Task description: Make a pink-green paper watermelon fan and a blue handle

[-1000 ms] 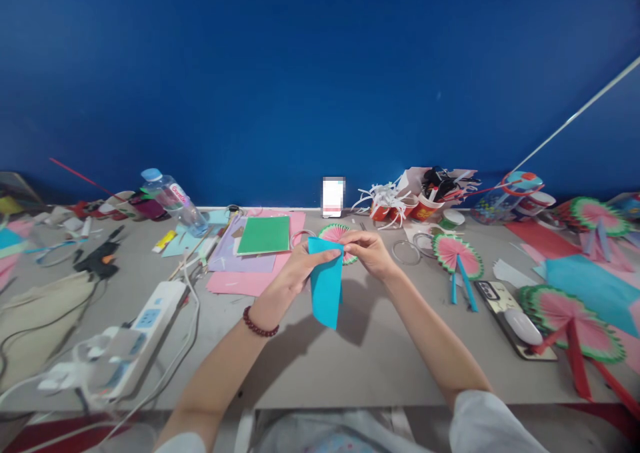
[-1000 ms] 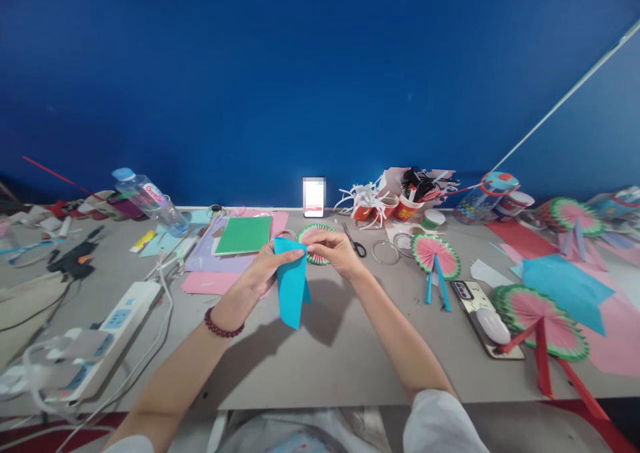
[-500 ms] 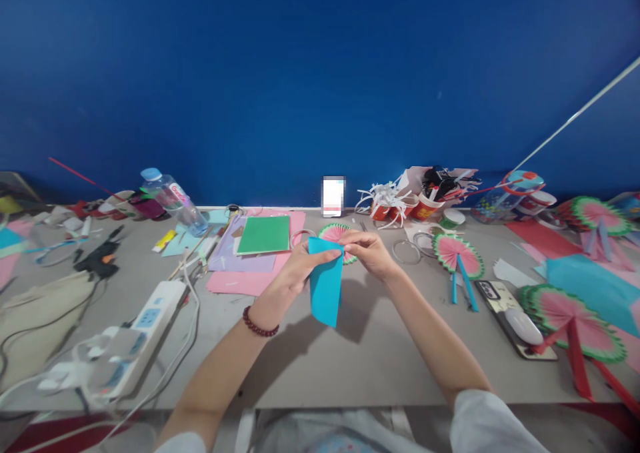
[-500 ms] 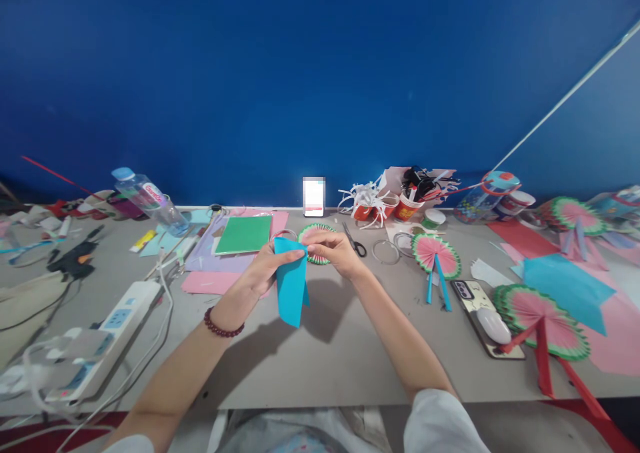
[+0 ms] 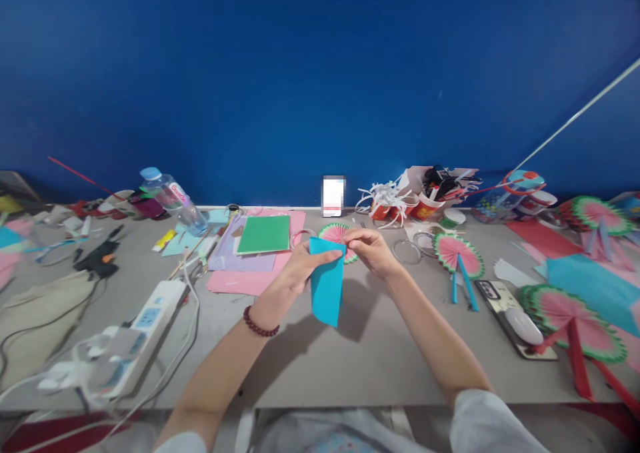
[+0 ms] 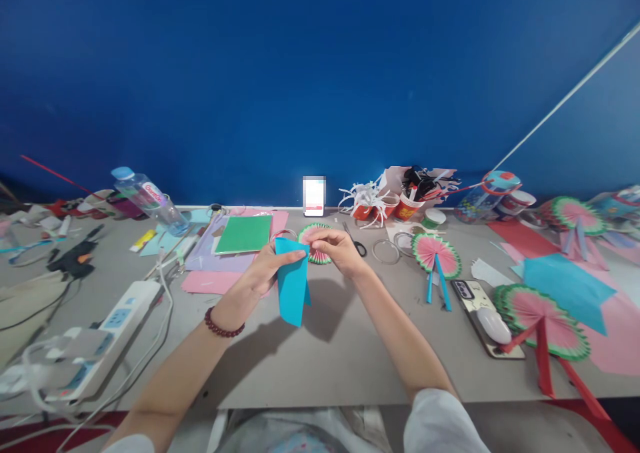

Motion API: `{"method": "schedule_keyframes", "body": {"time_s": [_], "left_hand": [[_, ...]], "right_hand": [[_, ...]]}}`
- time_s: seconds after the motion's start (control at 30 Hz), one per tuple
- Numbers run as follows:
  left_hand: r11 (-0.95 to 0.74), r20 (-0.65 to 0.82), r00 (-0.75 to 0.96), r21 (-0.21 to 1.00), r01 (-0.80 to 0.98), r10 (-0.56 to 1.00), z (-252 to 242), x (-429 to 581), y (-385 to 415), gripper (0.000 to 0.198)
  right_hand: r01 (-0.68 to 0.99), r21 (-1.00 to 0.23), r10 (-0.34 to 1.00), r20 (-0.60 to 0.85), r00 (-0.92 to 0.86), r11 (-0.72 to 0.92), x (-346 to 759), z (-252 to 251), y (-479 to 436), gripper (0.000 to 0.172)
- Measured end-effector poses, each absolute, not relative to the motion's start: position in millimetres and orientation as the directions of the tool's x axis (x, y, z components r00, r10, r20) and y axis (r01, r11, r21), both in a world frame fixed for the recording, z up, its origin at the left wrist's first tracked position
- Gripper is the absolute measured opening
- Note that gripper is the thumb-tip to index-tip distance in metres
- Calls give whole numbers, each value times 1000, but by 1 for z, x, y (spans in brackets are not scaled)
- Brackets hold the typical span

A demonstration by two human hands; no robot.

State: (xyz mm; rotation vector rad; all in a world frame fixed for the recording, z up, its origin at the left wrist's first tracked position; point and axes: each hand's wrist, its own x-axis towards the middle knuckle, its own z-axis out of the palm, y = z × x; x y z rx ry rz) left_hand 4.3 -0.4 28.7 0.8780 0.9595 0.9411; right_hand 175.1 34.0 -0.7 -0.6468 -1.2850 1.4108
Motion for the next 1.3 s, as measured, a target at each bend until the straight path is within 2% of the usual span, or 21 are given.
{"method": "schedule_keyframes", "body": {"time_s": [0.37, 0.63, 1.1, 1.3], "left_hand": [[322, -252, 277, 914, -245, 927, 29, 5, 0, 28], [319, -258, 256, 918, -235, 932, 28, 4, 1, 31], [355, -301, 228, 901, -252, 926, 29, 6, 0, 31], [334, -292, 192, 910, -244, 937, 33, 7, -2, 32]], "right_hand": [[-267, -936, 912, 303, -276, 230, 175, -3, 35, 19], [-321, -932, 931, 255, -260, 166, 175, -7, 36, 23], [-277, -932, 912, 309, -269, 234, 172, -1, 34, 19], [-310, -932, 924, 275, -267, 188, 173, -5, 35, 24]]}}
